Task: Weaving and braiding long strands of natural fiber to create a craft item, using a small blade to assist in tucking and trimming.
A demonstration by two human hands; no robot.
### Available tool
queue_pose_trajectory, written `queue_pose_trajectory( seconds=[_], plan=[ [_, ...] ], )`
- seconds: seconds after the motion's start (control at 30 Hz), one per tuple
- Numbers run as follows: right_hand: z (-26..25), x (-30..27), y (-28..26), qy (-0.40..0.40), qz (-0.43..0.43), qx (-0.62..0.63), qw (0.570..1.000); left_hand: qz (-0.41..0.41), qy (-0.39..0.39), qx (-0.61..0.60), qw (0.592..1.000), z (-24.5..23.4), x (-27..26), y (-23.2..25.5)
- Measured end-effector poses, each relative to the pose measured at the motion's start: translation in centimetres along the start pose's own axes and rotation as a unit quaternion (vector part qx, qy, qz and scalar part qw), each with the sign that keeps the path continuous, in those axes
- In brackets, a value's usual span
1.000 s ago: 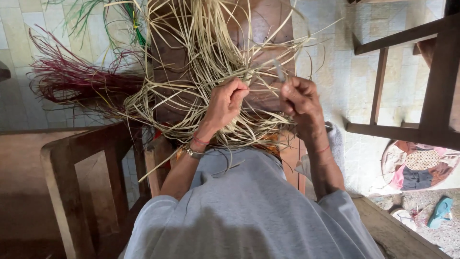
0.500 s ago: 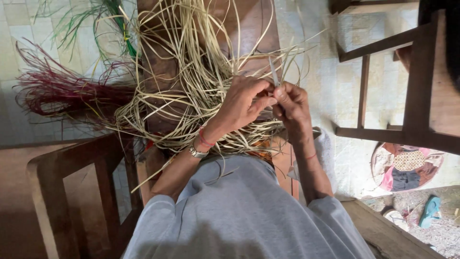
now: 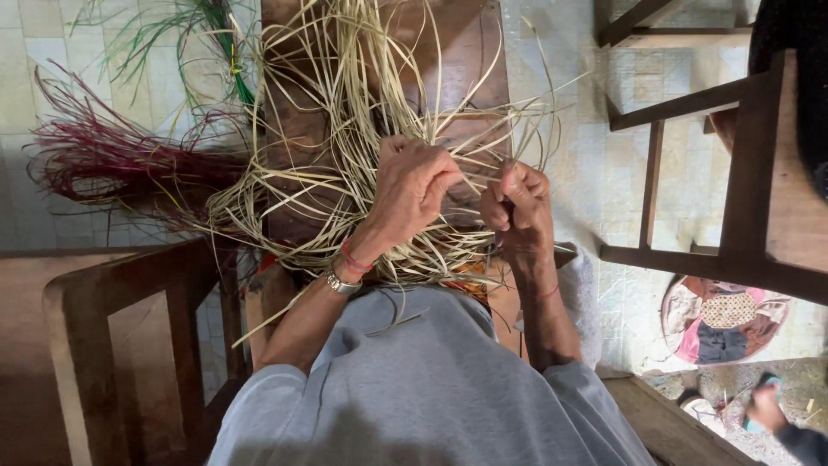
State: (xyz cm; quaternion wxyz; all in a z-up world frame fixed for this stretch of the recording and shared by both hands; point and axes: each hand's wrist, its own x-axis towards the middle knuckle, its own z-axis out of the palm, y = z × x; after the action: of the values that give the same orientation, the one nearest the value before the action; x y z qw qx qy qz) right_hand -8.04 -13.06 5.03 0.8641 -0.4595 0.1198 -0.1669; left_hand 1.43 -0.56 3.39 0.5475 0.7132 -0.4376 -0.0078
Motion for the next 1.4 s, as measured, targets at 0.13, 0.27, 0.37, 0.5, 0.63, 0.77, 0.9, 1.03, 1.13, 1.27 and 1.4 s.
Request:
queue_pose_trajectory(
  seconds=[0.13, 0.27, 0.37, 0.5, 0.63, 0.77, 0.9, 1.03, 1.13, 1.27, 1.4],
  plan=[
    [-0.8, 0.1, -0.5, -0.001, -0.040, -0.007, 0.999, -0.032, 0.032, 0.037, 0.998, -0.3, -0.2, -1.8],
    [-0.9, -0.2, -1.8, 0.001, -0.050, -0.018, 0.999, -0.066, 0.080, 0.080, 0.991, -0.8, -0.6, -4.7],
    [-2.4, -1.0, -2.1, -0.010, -0.067, 0.002, 0.998, -0.100, 0.119, 0.142, 0.978, -1.4, -0.8, -7.2],
    [-4.0, -1.5, -2.4, -0.010, -0.076, -0.034, 0.997, -0.153, 0.205, 0.187, 0.949, -3.1, -1.2, -10.4],
    [-1.5, -2.6, -4.0, -0.070, -0.057, 0.004, 0.996, -0.225, 0.246, 0.171, 0.927, -3.1, -0.3, -10.8],
    [-1.2, -4.4, -5.2, -0.147, -0.047, 0.003, 0.988, -0.253, 0.290, 0.159, 0.909, -4.3, -0.8, -12.3],
    [-0.7, -5.6, -5.4, -0.171, -0.048, 0.030, 0.984, -0.237, 0.342, 0.203, 0.886, -5.0, -1.8, -14.2],
    [-1.7, -5.9, -3.8, -0.111, -0.033, -0.009, 0.993, -0.271, 0.286, 0.317, 0.863, -4.6, -2.4, -14.0],
    [-1.1, -5.1, -2.0, -0.007, -0.050, -0.162, 0.985, -0.318, 0.135, 0.423, 0.838, -3.7, -2.0, -8.8],
    [4.7, -3.7, -2.2, 0.073, 0.024, -0.268, 0.960, -0.020, 0.012, 0.360, 0.933, -2.0, -1.5, -1.0],
    [4.5, -3.3, -0.6, -0.009, -0.032, -0.273, 0.961, 0.059, -0.091, 0.192, 0.975, -2.3, -1.7, 1.8]
  ],
)
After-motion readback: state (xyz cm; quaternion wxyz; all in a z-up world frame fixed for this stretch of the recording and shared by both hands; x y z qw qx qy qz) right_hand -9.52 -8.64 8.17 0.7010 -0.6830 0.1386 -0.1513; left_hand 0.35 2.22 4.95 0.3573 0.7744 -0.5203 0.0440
